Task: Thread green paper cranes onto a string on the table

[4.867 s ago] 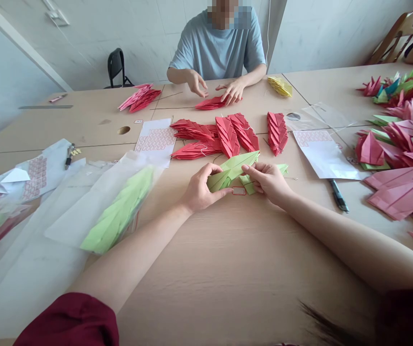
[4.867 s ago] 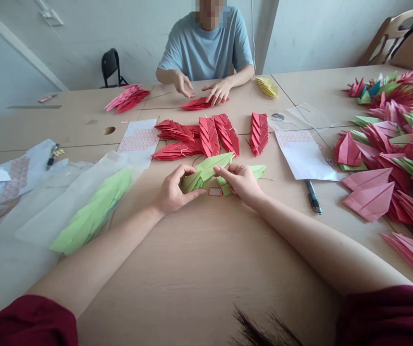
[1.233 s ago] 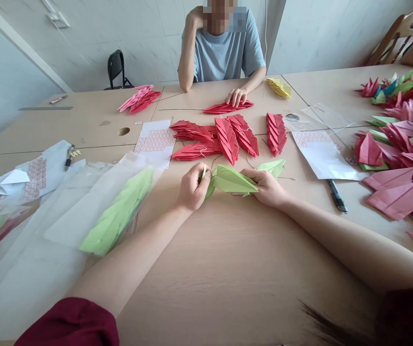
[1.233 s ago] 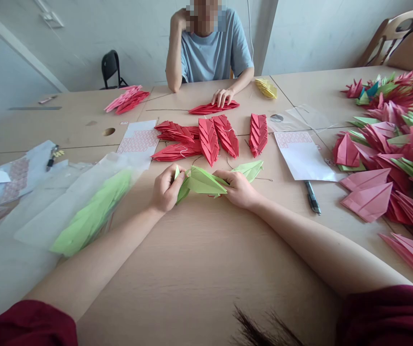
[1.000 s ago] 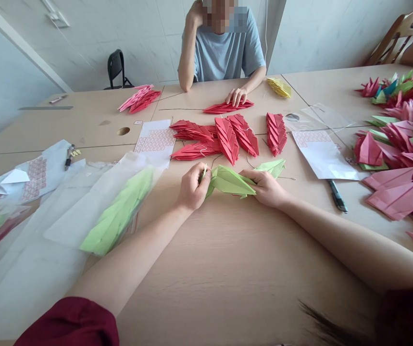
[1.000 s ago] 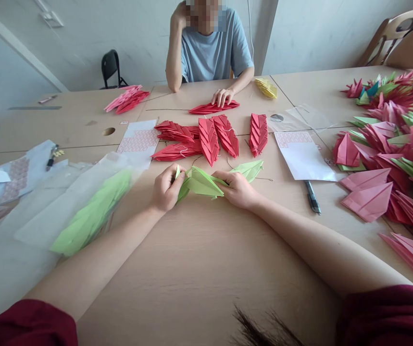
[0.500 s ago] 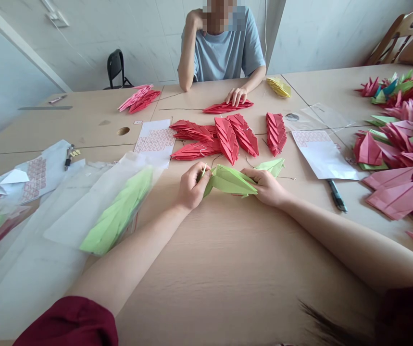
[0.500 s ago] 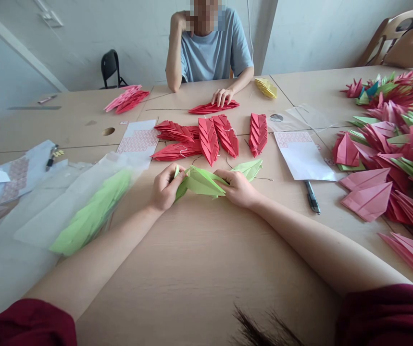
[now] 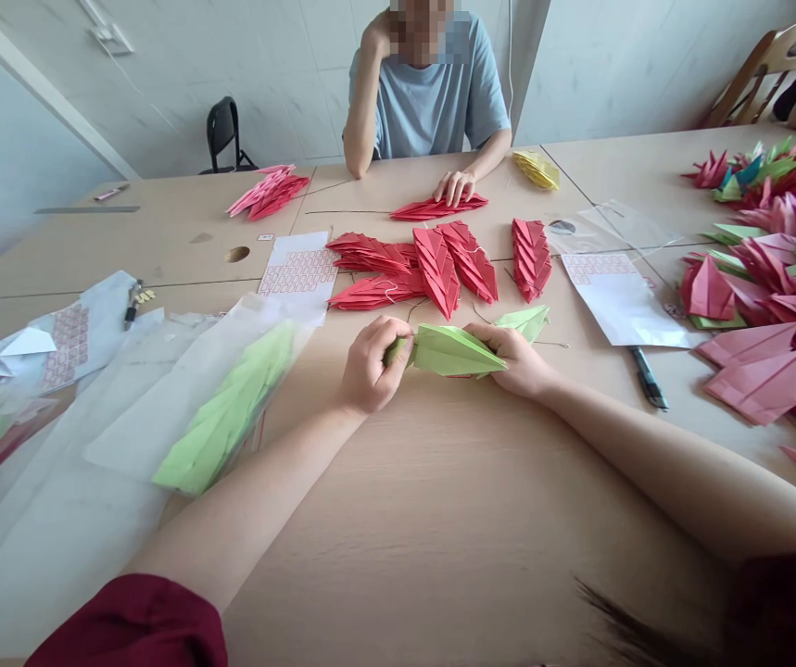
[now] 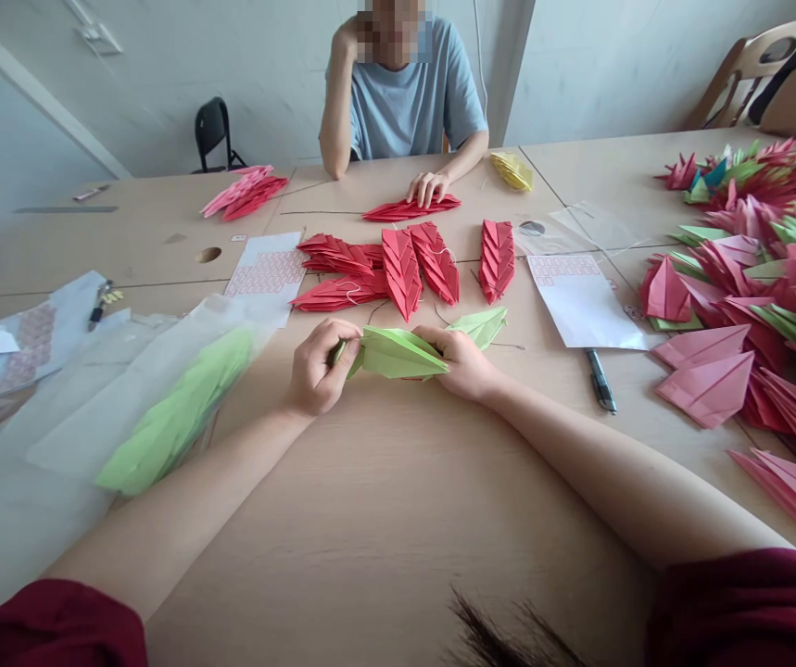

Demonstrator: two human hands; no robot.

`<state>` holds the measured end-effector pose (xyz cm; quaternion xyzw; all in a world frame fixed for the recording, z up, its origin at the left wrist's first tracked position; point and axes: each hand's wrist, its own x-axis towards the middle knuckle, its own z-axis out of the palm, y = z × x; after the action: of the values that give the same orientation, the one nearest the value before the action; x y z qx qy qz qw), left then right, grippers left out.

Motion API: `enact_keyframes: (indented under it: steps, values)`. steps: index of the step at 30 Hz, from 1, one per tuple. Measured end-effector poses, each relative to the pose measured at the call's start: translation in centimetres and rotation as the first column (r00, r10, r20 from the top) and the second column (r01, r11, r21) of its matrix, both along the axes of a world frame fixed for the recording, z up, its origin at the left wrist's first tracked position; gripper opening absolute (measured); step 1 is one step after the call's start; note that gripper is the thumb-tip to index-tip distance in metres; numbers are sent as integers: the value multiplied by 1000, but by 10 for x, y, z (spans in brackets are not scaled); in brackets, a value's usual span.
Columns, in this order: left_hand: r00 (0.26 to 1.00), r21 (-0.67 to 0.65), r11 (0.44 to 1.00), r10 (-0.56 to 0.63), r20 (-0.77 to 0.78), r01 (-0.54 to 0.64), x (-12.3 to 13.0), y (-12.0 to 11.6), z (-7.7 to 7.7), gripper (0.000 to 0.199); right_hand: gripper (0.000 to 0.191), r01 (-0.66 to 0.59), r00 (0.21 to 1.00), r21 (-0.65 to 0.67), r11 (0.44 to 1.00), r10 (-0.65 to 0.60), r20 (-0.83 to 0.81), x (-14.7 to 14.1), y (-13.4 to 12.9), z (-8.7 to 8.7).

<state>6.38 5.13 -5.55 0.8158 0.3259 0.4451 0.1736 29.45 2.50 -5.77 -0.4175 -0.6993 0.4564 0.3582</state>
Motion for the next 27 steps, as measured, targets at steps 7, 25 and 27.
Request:
enact_keyframes:
  steps: [7,25,27]
  values:
    - [999,-93,996,19,38,-15,-1,-4,2,21,19,-3,1000,22,1000,3,-5,0,0,1]
    - [998,-210,977,35,47,-24,0,-4,1,24,19,8,990,185,983,-33,134,1,1,-1]
    - [1000,-162,987,13,10,-11,0,-5,2,22,17,9,990,171,985,-33,136,1,1,0]
